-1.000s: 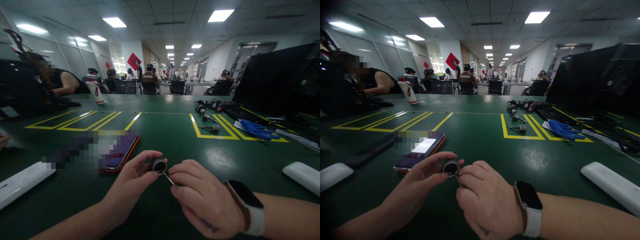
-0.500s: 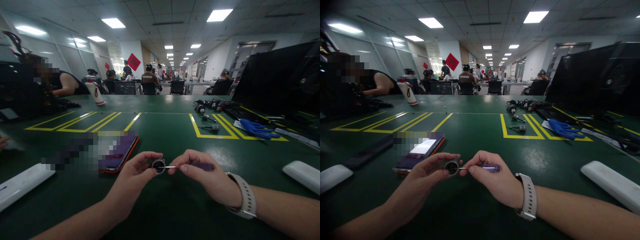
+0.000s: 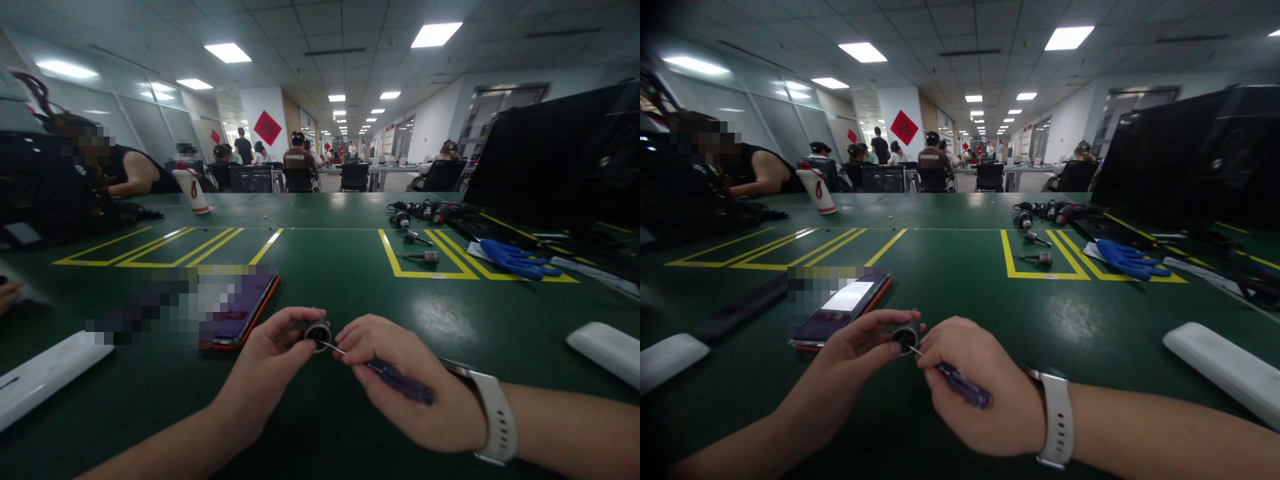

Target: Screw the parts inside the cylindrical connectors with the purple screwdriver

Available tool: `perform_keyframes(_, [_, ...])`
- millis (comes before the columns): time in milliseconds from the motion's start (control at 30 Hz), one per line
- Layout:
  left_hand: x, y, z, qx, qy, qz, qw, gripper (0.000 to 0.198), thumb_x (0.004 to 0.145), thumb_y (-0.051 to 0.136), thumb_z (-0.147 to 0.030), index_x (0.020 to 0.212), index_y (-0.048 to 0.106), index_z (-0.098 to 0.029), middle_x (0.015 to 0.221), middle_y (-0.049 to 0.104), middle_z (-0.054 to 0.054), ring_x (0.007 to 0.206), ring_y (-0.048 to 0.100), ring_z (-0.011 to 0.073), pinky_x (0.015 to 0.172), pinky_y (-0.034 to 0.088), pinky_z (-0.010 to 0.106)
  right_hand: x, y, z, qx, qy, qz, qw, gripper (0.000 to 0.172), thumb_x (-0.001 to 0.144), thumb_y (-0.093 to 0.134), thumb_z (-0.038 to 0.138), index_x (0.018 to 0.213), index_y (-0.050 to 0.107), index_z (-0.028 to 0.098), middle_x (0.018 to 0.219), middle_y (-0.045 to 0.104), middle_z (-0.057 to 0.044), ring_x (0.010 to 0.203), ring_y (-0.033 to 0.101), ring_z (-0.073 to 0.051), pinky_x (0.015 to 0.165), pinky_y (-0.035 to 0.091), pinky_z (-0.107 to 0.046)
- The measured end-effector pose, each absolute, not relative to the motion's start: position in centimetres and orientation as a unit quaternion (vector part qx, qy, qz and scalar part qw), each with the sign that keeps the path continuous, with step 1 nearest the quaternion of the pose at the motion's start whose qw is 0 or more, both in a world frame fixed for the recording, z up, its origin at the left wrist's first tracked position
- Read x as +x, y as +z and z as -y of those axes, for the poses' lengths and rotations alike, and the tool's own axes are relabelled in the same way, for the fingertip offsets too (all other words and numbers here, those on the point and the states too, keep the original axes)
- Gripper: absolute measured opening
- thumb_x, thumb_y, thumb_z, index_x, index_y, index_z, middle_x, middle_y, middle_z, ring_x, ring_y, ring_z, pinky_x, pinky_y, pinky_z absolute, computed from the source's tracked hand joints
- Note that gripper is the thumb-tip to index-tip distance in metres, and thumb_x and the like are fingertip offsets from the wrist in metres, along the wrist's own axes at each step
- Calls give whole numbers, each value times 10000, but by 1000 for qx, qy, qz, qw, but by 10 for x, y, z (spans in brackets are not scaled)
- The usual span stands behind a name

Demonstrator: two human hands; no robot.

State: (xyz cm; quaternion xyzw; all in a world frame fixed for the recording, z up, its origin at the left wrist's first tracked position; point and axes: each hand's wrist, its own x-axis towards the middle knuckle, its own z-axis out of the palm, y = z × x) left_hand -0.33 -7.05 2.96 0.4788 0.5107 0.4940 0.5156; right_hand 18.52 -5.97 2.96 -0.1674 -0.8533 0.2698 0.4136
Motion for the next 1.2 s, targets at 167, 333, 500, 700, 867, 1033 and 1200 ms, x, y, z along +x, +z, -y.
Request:
perform_keyframes(167, [-3,27,71,501,498,-505,496,229,634,639,-98,842,666,-188,935,691,11,813,646,149,730,489,229,184,29,62,-162,229,869,408,219,771,451,5,925,526,142,908,614,-78,898,561,-150,817,469,-317])
perform_keyframes(333, [-4,23,70,532,490,-505,471,219,647,617,-101,835,678,-197,879,686,1,795,649,145,701,506,215,183,25,62,-167,205,881,392,210,769,469,27,932,518,150,909,606,-73,899,547,-164,818,456,-338])
perform_keyframes(500, [-4,24,68,567,492,-498,434,233,632,591,-93,809,699,-200,905,680,6,795,651,147,696,528,215,182,25,62,-162,189,884,396,225,759,466,14,936,518,142,894,609,-81,890,546,-168,803,459,-330])
perform_keyframes(700, [-4,23,67,581,500,-502,401,224,618,581,-117,782,716,-188,938,680,32,855,650,171,730,536,231,177,26,65,-167,171,882,406,222,745,465,3,910,523,141,868,619,-86,875,549,-174,786,470,-325])
perform_keyframes(867, [-6,19,65,576,490,-510,410,241,629,580,-137,831,704,-181,982,681,43,863,652,182,784,535,278,178,28,65,-166,154,883,410,232,743,461,3,920,529,137,853,617,-87,869,551,-178,795,474,-332])
perform_keyframes(1033, [-5,20,65,573,481,-514,420,234,643,583,-151,846,698,-173,993,681,45,852,658,184,763,545,277,180,27,65,-173,156,887,399,230,751,463,11,930,535,137,853,606,-82,880,550,-177,815,470,-332])
perform_keyframes(1200, [-4,23,65,577,471,-526,410,224,658,579,-158,844,702,-169,973,689,45,845,663,188,759,549,281,180,25,64,-172,155,891,390,237,760,462,19,953,526,142,865,599,-78,898,546,-178,820,467,-333])
